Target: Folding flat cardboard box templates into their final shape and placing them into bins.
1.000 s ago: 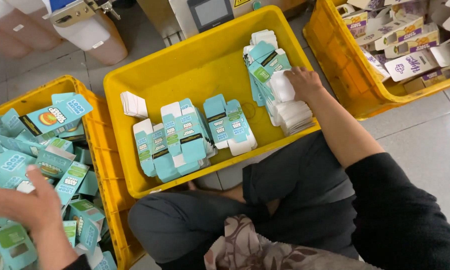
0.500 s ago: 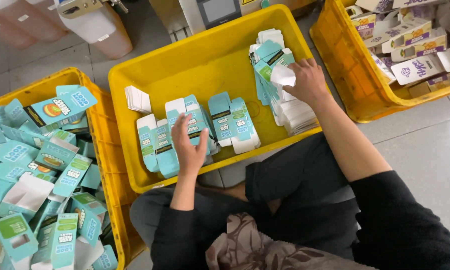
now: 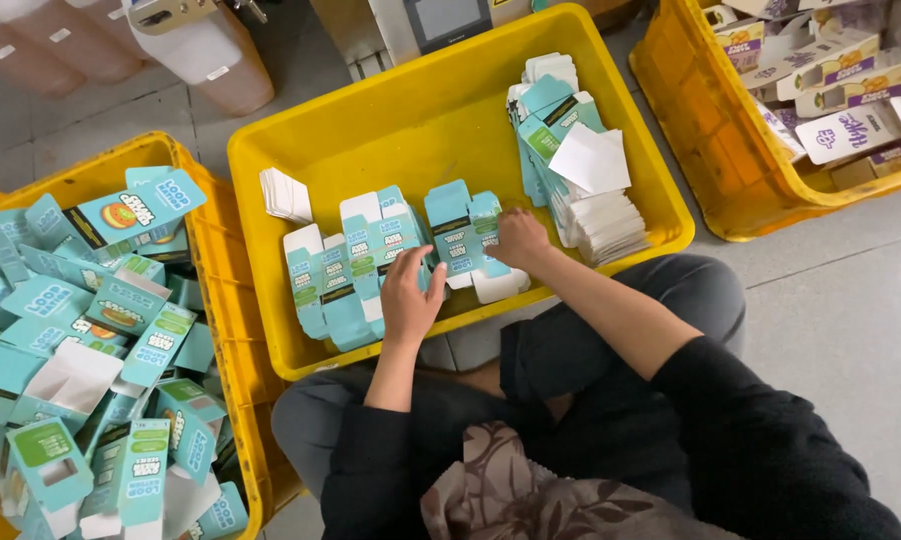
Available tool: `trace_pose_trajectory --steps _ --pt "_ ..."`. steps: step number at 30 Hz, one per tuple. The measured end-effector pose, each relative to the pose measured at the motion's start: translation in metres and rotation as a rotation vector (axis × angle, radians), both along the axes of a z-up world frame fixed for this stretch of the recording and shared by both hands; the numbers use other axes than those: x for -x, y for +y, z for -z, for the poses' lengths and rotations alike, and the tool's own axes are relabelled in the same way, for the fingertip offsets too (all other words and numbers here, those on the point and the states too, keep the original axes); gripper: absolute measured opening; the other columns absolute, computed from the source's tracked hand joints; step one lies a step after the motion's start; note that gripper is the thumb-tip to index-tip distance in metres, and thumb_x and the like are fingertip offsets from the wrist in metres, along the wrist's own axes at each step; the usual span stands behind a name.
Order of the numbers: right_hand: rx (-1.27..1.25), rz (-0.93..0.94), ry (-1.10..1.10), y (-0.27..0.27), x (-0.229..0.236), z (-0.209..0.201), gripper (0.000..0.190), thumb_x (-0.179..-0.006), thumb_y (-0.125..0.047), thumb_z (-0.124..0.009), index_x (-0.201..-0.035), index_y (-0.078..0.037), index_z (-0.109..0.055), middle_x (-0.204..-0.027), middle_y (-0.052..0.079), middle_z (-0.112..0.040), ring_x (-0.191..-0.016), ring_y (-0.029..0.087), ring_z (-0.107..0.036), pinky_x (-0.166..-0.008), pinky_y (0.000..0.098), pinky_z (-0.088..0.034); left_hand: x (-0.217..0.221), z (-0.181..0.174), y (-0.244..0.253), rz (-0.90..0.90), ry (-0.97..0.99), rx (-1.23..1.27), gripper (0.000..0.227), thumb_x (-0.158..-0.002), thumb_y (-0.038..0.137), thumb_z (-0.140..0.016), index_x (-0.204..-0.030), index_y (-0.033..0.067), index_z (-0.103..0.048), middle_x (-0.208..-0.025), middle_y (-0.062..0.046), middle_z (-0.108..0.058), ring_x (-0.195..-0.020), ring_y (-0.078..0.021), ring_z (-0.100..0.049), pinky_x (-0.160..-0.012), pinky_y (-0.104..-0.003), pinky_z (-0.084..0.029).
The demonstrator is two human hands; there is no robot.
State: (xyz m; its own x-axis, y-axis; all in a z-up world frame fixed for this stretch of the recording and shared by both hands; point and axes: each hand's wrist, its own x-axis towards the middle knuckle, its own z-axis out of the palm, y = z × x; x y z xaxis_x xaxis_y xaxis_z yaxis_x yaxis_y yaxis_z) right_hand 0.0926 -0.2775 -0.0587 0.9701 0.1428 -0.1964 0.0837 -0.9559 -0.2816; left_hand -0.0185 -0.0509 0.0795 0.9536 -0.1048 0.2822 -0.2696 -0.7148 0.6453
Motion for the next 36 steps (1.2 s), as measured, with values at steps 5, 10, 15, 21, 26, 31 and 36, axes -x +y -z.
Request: trace_pose_trajectory --steps 5,10,15,21,26,31,36 --pt "-0.016 0.143 0.111 0.024 0.008 0.000 0.082 -0.080 -0.053 -0.083 -0.137 0.000 -0.057 -0.133 0.021 -0.058 -0.127 0.042 -0.059 -0.100 0.0513 -0.056 -0.001 0.007 0.007 -0.014 0.025 -0.014 0.034 -0.103 0.033 -0.063 -0.127 0.0088 -0.065 -0.118 -0.012 -0.067 -0.108 -0.0301 -0.068 -0.091 -0.042 -0.056" --pt "-0.240 0.235 0.125 0.033 0.020 -0.010 0.061 -0.076 -0.033 -0.090 -0.120 -0.009 -0.056 -0.125 0.016 -0.057 -0.122 0.044 -0.059 -0.100 0.0557 -0.054 -0.005 0.012 0.009 -0.032 0.063 -0.026 0.035 -0.101 0.032 -0.064 -0.127 0.0088 -0.066 -0.119 -0.013 -0.067 -0.109 -0.0308 -0.069 -0.091 -0.042 -0.057" --pt "-0.159 0.238 0.125 0.038 0.025 -0.022 0.080 -0.075 -0.047 -0.089 -0.130 -0.006 -0.047 -0.128 0.020 -0.056 -0.124 0.043 -0.059 -0.101 0.0551 -0.054 -0.004 0.009 0.009 -0.025 0.095 -0.028 0.036 -0.100 0.029 -0.064 -0.127 0.0057 -0.065 -0.120 -0.015 -0.066 -0.112 -0.0325 -0.067 -0.093 -0.044 -0.056" --pt "-0.023 0.214 0.153 0.044 0.019 -0.005 0.097 -0.077 -0.039 -0.089 -0.150 -0.003 -0.036 -0.130 0.020 -0.060 -0.123 0.039 -0.063 -0.101 0.0523 -0.056 -0.003 0.010 0.006 -0.021 0.106 -0.025 0.035 -0.100 0.028 -0.064 -0.127 0.0056 -0.065 -0.120 -0.016 -0.066 -0.112 -0.0322 -0.067 -0.094 -0.044 -0.055" --pt "-0.078 0.229 0.168 0.041 0.019 0.007 0.085 -0.080 -0.027 -0.087 -0.145 -0.003 -0.039 -0.128 0.019 -0.061 -0.116 0.038 -0.068 -0.098 0.0516 -0.058 -0.001 0.007 0.006 -0.011 0.095 -0.020 0.035 -0.100 0.027 -0.063 -0.127 0.0047 -0.065 -0.120 -0.015 -0.066 -0.113 -0.0327 -0.067 -0.094 -0.043 -0.055" --pt "-0.112 0.223 0.097 0.044 0.026 -0.014 0.094 -0.075 -0.052 -0.087 -0.135 0.004 -0.042 -0.127 0.024 -0.055 -0.119 0.043 -0.064 -0.101 0.0500 -0.057 -0.001 0.005 0.007 -0.021 0.097 -0.016 0.035 -0.100 0.026 -0.064 -0.127 0.0044 -0.065 -0.120 -0.016 -0.066 -0.113 -0.0329 -0.067 -0.094 -0.044 -0.056" --pt "0.008 0.177 0.155 0.046 0.025 -0.007 0.100 -0.075 -0.052 -0.089 -0.139 0.004 -0.038 -0.126 0.022 -0.058 -0.120 0.038 -0.065 -0.104 0.0448 -0.056 -0.001 0.006 0.006 -0.024 0.112 -0.009 0.035 -0.100 0.028 -0.064 -0.127 0.0055 -0.065 -0.121 -0.015 -0.065 -0.112 -0.0326 -0.067 -0.092 -0.043 -0.056"
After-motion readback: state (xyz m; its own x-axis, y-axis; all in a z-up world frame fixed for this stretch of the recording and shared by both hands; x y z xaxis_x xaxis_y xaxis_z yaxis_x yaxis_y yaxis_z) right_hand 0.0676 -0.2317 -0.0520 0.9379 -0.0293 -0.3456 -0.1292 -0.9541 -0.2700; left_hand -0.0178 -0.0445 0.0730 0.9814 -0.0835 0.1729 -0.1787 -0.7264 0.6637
